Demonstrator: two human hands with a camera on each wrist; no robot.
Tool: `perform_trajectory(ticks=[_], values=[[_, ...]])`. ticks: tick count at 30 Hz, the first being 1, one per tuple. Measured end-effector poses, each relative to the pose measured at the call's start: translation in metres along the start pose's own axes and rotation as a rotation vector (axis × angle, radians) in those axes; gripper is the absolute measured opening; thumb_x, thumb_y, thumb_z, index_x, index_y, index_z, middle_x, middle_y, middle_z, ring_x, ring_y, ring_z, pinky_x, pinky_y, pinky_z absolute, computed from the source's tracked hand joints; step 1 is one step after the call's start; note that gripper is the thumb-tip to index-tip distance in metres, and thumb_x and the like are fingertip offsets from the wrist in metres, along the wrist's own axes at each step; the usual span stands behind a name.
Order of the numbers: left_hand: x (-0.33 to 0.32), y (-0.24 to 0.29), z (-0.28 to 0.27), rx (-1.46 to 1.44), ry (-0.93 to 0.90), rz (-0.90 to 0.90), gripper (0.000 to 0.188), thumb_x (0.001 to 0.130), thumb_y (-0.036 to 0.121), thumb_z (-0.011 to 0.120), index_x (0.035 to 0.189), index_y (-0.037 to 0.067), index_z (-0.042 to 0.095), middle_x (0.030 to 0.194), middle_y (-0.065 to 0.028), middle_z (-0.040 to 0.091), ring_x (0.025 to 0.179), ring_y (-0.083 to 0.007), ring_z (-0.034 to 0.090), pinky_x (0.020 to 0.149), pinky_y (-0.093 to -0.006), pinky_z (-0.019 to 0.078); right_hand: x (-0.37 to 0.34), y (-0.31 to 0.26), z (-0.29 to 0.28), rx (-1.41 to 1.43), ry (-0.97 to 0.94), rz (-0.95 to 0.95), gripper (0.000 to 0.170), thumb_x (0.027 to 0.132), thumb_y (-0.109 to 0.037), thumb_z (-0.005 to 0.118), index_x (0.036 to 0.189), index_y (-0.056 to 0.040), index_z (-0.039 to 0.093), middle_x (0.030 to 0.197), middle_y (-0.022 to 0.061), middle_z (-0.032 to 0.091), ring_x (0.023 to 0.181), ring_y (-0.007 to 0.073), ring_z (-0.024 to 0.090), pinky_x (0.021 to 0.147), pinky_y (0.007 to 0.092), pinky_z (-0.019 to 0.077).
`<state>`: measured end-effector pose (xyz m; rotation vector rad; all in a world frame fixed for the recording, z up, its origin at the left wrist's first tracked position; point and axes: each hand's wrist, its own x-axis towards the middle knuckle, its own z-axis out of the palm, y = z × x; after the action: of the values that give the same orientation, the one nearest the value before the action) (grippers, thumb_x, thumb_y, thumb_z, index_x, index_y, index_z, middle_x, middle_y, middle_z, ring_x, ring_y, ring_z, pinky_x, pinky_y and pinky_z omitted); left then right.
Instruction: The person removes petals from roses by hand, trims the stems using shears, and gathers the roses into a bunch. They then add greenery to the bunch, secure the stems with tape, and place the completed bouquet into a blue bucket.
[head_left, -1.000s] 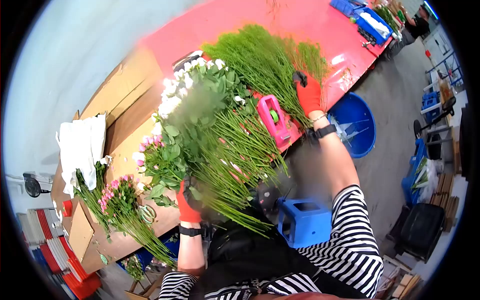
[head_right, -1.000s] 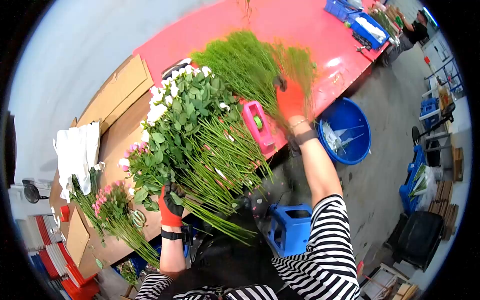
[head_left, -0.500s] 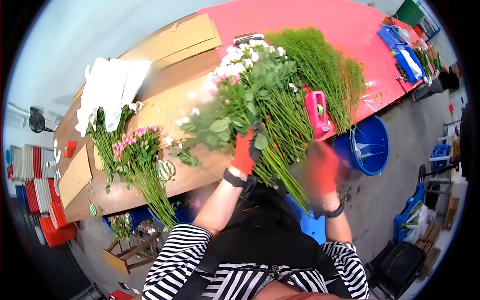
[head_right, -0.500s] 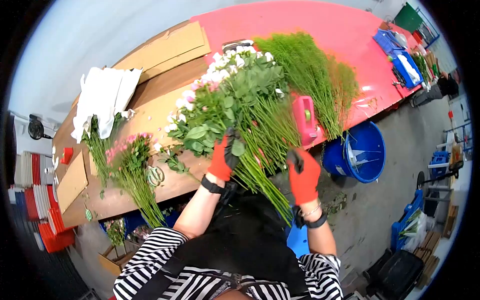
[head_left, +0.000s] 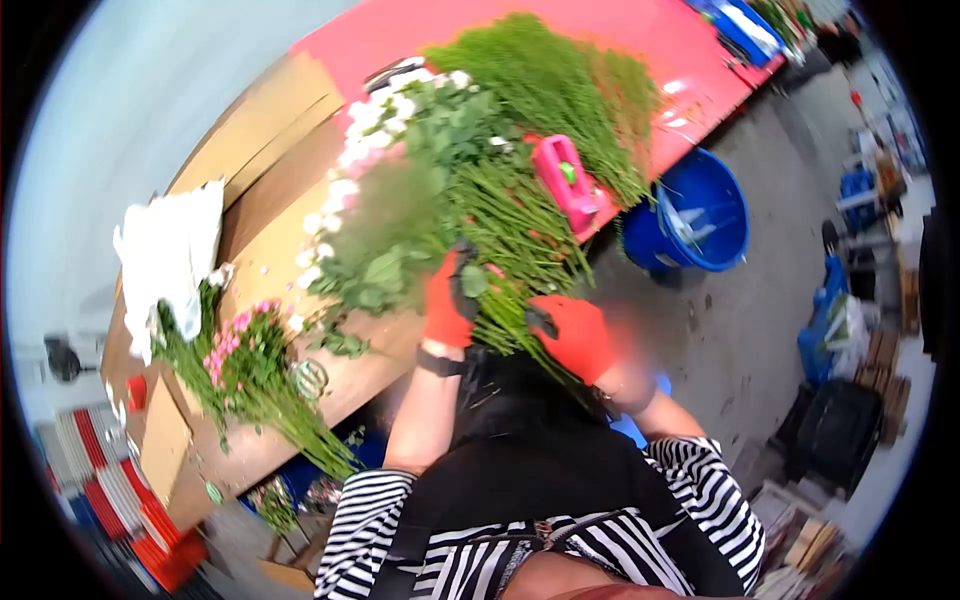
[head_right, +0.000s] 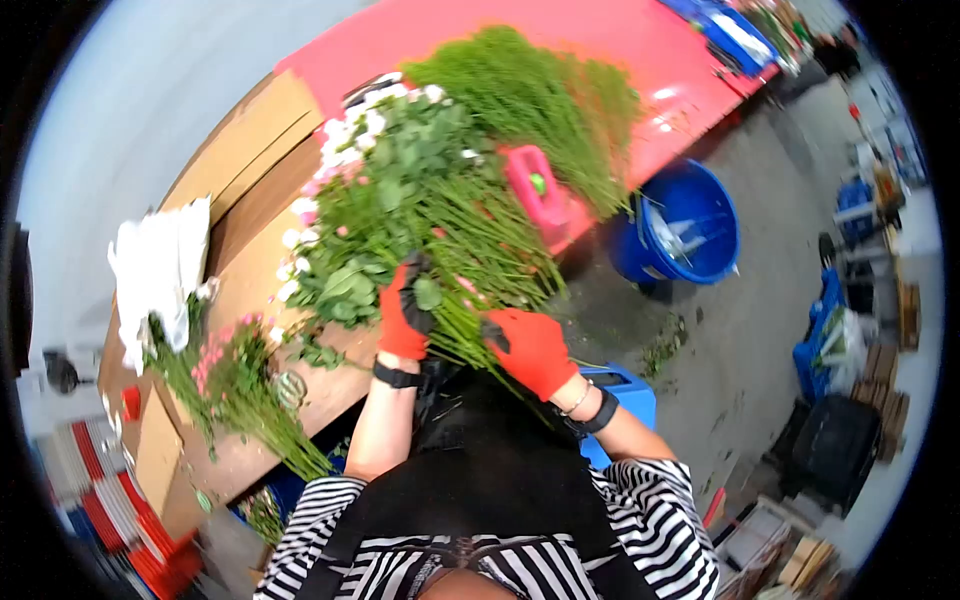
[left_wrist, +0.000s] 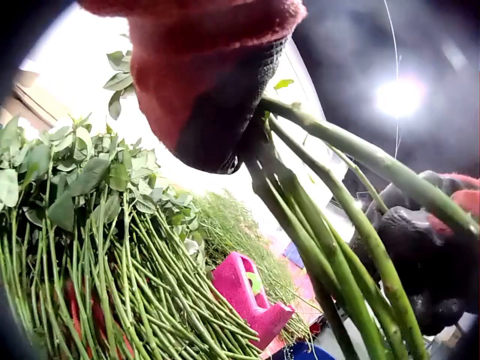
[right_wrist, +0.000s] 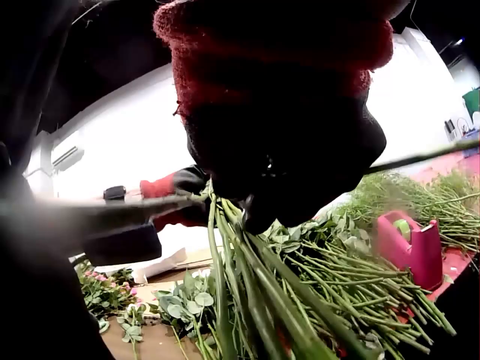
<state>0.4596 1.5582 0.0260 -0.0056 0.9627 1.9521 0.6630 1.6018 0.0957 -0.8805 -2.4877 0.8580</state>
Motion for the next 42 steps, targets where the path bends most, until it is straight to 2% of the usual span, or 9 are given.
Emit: perform_trajectory(ticks=[6,11,13,17,26,30,33,37,42], values=[[0.024,-0.021,0.025,-0.105,-0.111,-0.034,0.027,0.100,0.020,0.055,0.118,0.000,0.061,0.096,-0.0080,0.064,0.089,-0.0217,0.061,0.088,-0.0356,0.0511,0.028,0.067,-0.065,0.180,-0.084,-0.124,0.035,0.086,-0.025,0.071,0.116,-0.0073,0.067,0.101,0.0146,0.069,0.090,0.0319,0.067,0.079,0.0391,0.0537],[0.065,-0.037,0.023,-0.238,-0.310,-0.120,0.022,0.099,0.026,0.057,0.111,0.007,0.058,0.081,-0.0008,0.052,0.071,-0.0137,0.048,0.067,-0.0295,0.0425,0.087,0.241,-0.125,0.483,0.479,0.469,0.037,0.088,-0.017,0.066,0.122,-0.0023,0.064,0.112,0.0125,0.070,0.102,0.0225,0.066,0.091,0.0349,0.0496],[0.074,-0.044,0.033,-0.226,-0.137,-0.133,0.021,0.102,0.025,0.052,0.111,0.007,0.058,0.073,0.0022,0.040,0.062,-0.0115,0.036,0.059,-0.0272,0.0332,0.110,0.329,-0.130,0.365,0.614,0.548,0.031,0.088,-0.015,0.064,0.116,-0.0041,0.065,0.111,0.0111,0.071,0.101,0.0213,0.066,0.090,0.0335,0.0498],[0.080,-0.045,0.066,-0.121,-0.072,-0.105,0.026,0.102,0.029,0.052,0.116,0.008,0.056,0.071,0.0011,0.039,0.062,-0.0103,0.036,0.058,-0.0262,0.0315,0.150,0.369,-0.122,0.159,0.420,0.439,0.026,0.086,-0.020,0.064,0.107,-0.0064,0.070,0.100,0.0164,0.072,0.095,0.0297,0.070,0.083,0.0369,0.0530],[0.114,-0.062,0.057,-0.248,-0.034,-0.211,0.068,0.087,0.069,0.056,0.121,0.010,0.052,0.077,-0.0022,0.050,0.066,-0.0131,0.045,0.063,-0.0302,0.0398,0.247,0.396,-0.088,-0.001,0.197,0.756,0.027,0.086,-0.030,0.065,0.103,-0.0092,0.068,0.104,0.0191,0.069,0.097,0.0397,0.064,0.083,0.0478,0.0498],[0.119,-0.060,0.058,-0.138,-0.072,-0.119,0.064,0.086,0.068,0.058,0.123,0.016,0.052,0.081,-0.0025,0.052,0.067,-0.0143,0.046,0.064,-0.0297,0.0399,0.259,0.393,-0.102,-0.161,0.807,0.440,0.021,0.087,-0.020,0.062,0.102,-0.0057,0.066,0.092,0.0190,0.070,0.093,0.0406,0.064,0.082,0.0469,0.0501],[0.120,-0.057,0.079,-0.121,-0.005,-0.104,0.060,0.089,0.064,0.058,0.125,0.016,0.053,0.082,-0.0025,0.053,0.068,-0.0140,0.046,0.064,-0.0300,0.0405,0.255,0.355,-0.134,-0.064,0.541,0.523,0.022,0.088,-0.016,0.061,0.107,-0.0038,0.064,0.086,0.0154,0.070,0.087,0.0358,0.067,0.078,0.0439,0.0521],[0.123,-0.058,0.092,-0.199,0.026,-0.061,0.053,0.094,0.060,0.053,0.116,0.012,0.053,0.080,-0.0047,0.048,0.067,-0.0169,0.043,0.064,-0.0313,0.0389,0.262,0.333,-0.163,0.187,0.920,0.285,0.022,0.093,-0.010,0.057,0.114,-0.0064,0.061,0.079,0.0091,0.068,0.070,0.0140,0.065,0.062,0.0306,0.0498],[0.127,-0.053,0.096,-0.244,-0.019,-0.069,0.059,0.091,0.063,0.054,0.118,0.011,0.054,0.082,-0.0065,0.050,0.067,-0.0178,0.043,0.066,-0.0334,0.0390,0.261,0.340,-0.182,0.864,0.770,0.398,0.025,0.095,-0.010,0.054,0.118,-0.0022,0.060,0.088,-0.0020,0.058,0.069,0.0098,0.051,0.060,0.0246,0.0429]])
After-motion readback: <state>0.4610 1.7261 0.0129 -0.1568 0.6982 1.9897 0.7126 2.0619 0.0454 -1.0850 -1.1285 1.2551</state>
